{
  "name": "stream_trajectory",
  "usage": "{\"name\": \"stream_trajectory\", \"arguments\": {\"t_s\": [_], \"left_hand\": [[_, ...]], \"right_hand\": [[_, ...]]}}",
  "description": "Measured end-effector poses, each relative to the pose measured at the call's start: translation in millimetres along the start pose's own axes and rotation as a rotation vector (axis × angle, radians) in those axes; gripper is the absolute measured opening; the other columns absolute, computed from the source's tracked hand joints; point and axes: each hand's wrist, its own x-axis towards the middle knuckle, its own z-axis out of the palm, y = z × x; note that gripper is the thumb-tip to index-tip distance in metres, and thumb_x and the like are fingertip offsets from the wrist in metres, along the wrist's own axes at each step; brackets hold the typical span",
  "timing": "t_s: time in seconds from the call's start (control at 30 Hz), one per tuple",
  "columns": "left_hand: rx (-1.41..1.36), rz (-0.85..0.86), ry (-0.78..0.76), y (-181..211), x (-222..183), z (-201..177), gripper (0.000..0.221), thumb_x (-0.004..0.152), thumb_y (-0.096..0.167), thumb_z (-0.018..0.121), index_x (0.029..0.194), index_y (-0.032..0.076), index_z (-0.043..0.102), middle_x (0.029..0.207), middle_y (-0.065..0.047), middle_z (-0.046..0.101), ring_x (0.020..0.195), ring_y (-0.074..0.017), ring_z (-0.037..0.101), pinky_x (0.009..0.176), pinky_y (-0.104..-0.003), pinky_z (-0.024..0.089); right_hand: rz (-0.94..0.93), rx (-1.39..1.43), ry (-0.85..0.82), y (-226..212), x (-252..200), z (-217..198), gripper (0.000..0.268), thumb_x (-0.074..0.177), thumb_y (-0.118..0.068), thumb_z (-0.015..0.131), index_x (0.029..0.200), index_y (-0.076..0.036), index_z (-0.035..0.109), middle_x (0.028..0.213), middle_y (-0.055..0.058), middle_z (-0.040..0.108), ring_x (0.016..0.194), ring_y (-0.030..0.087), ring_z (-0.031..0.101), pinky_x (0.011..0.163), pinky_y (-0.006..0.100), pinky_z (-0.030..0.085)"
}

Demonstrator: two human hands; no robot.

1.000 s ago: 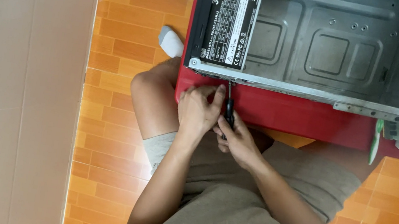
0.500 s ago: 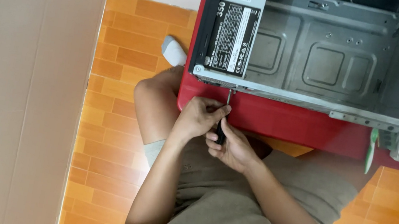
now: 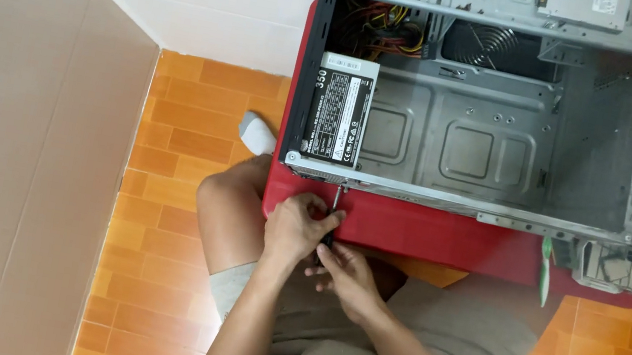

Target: Installing a power supply unit into a computer case and securing it with a screwdriver.

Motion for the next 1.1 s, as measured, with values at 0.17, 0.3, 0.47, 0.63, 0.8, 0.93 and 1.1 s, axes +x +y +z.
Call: {"name": "stream_trajectory", "arguments": {"t_s": [0.17, 0.3, 0.47, 0.63, 0.8, 0.93, 1.1], "left_hand": [[0.047, 0.023, -0.097, 15, -18, -21, 0.046, 0.087, 0.054, 0.070, 0.114, 0.018, 0.079, 0.108, -0.012, 0.079, 0.113, -0.0376, 0.071, 0.094, -0.048, 0.057], [-0.105, 0.109, -0.211, -23, 8, 3, 0.042, 0.090, 0.049, 0.068, 0.101, 0.010, 0.081, 0.096, -0.022, 0.078, 0.105, -0.0429, 0.073, 0.088, -0.050, 0.056], [-0.090, 0.090, -0.199, -12, -3, -5, 0.041, 0.089, 0.050, 0.069, 0.096, 0.012, 0.081, 0.082, -0.016, 0.078, 0.088, -0.0329, 0.077, 0.084, -0.043, 0.058], [0.012, 0.053, -0.155, 4, -14, -12, 0.045, 0.085, 0.054, 0.071, 0.101, 0.013, 0.082, 0.086, -0.017, 0.078, 0.090, -0.0357, 0.077, 0.082, -0.044, 0.058], [0.055, 0.025, -0.029, -4, 4, 0, 0.043, 0.075, 0.057, 0.079, 0.091, 0.017, 0.083, 0.081, -0.013, 0.077, 0.089, -0.0376, 0.076, 0.077, -0.043, 0.060], [0.015, 0.011, -0.100, 14, -22, -17, 0.051, 0.080, 0.061, 0.073, 0.096, 0.014, 0.082, 0.084, -0.013, 0.078, 0.091, -0.0362, 0.077, 0.079, -0.043, 0.059], [-0.372, 0.041, -0.294, -47, 32, 26, 0.039, 0.090, 0.042, 0.071, 0.095, 0.005, 0.080, 0.083, -0.018, 0.074, 0.086, -0.0281, 0.071, 0.076, -0.037, 0.060]], "right_hand": [[0.011, 0.167, -0.162, -4, 0, 4, 0.025, 0.108, -0.024, 0.053, 0.105, -0.002, 0.061, 0.089, 0.007, 0.055, 0.073, 0.018, 0.060, 0.053, 0.025, 0.048], [0.058, 0.376, -0.294, -10, -8, 3, 0.028, 0.110, -0.036, 0.046, 0.109, -0.009, 0.052, 0.091, 0.000, 0.043, 0.075, 0.011, 0.045, 0.062, 0.024, 0.038], [0.069, 0.388, -0.303, -6, -3, 1, 0.033, 0.109, -0.042, 0.046, 0.108, -0.010, 0.054, 0.093, 0.001, 0.047, 0.077, 0.014, 0.048, 0.063, 0.026, 0.039], [0.045, 0.195, -0.190, -12, -7, 5, 0.033, 0.108, -0.038, 0.054, 0.102, -0.007, 0.060, 0.097, 0.009, 0.063, 0.080, 0.022, 0.064, 0.058, 0.028, 0.045], [-0.027, 0.101, -0.056, 8, 2, 2, 0.025, 0.106, -0.028, 0.062, 0.103, -0.003, 0.062, 0.093, 0.008, 0.059, 0.078, 0.022, 0.067, 0.057, 0.027, 0.049], [0.016, 0.229, -0.126, -2, -6, 10, 0.033, 0.108, -0.034, 0.053, 0.106, -0.002, 0.059, 0.095, 0.009, 0.055, 0.074, 0.017, 0.058, 0.057, 0.026, 0.046], [0.062, 0.389, -0.178, 5, -2, 2, 0.040, 0.109, -0.047, 0.046, 0.114, -0.007, 0.051, 0.085, 0.001, 0.045, 0.068, 0.011, 0.044, 0.057, 0.025, 0.038]]}}
